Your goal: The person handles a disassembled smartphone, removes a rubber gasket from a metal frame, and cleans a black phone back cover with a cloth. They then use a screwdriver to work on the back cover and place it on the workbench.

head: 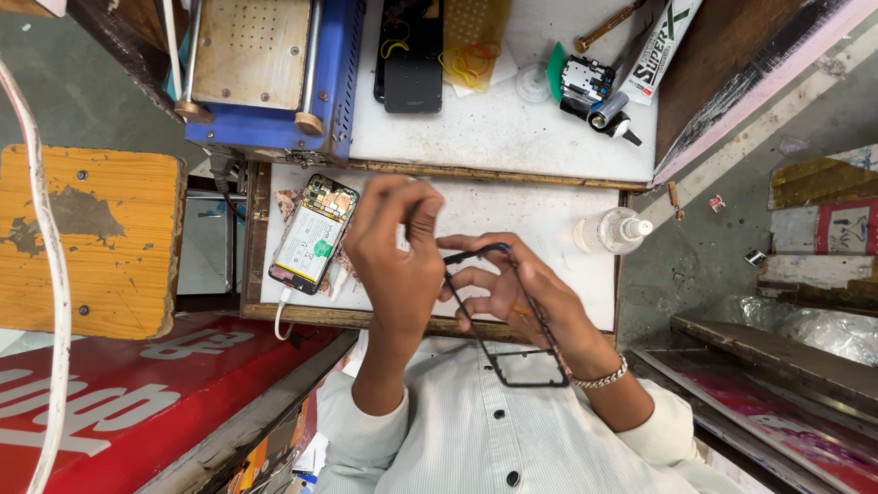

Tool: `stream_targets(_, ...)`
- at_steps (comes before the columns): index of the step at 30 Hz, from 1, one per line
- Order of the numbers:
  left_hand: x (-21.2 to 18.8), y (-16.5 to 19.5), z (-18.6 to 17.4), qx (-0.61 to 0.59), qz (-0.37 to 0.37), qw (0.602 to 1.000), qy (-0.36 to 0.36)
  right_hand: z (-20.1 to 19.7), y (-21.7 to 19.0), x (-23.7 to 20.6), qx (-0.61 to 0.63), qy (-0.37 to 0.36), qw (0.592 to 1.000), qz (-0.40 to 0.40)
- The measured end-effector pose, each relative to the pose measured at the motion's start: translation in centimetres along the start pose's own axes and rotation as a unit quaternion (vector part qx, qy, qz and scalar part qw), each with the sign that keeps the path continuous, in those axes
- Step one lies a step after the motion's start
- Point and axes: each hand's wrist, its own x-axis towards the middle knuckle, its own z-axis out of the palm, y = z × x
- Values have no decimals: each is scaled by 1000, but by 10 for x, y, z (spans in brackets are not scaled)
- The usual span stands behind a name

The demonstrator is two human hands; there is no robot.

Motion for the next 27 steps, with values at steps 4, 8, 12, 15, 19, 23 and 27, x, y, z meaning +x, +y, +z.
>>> stream_targets(4, -6, -22, -4, 43, -40, 997, -58, -8, 2, 11, -5, 89, 996, -17)
stream_targets(8, -25, -40, -6, 85, -144, 979, -119, -28, -12, 23, -91, 195, 972, -95)
stream_targets(12, -49, -50, -14, 67, -250, 949, -182, -45, -23, 40, -95, 241, 954, -151)
stream_targets(15, -60, -55, -23, 106, -45, 972, -205, -57, -27, 58, -87, 271, 941, -181)
stream_targets(19, -60, -61, -33, 116, -86, 958, -248, -79, -36, 85, 35, 287, 932, -217)
stream_targets(23, -48, -65, -32, 104, -185, 940, -269, -105, -43, 117, 99, 422, 864, -257)
stream_targets(27, -36, -66, -32, 129, -200, 914, -328, -126, -43, 128, 82, 424, 866, -251)
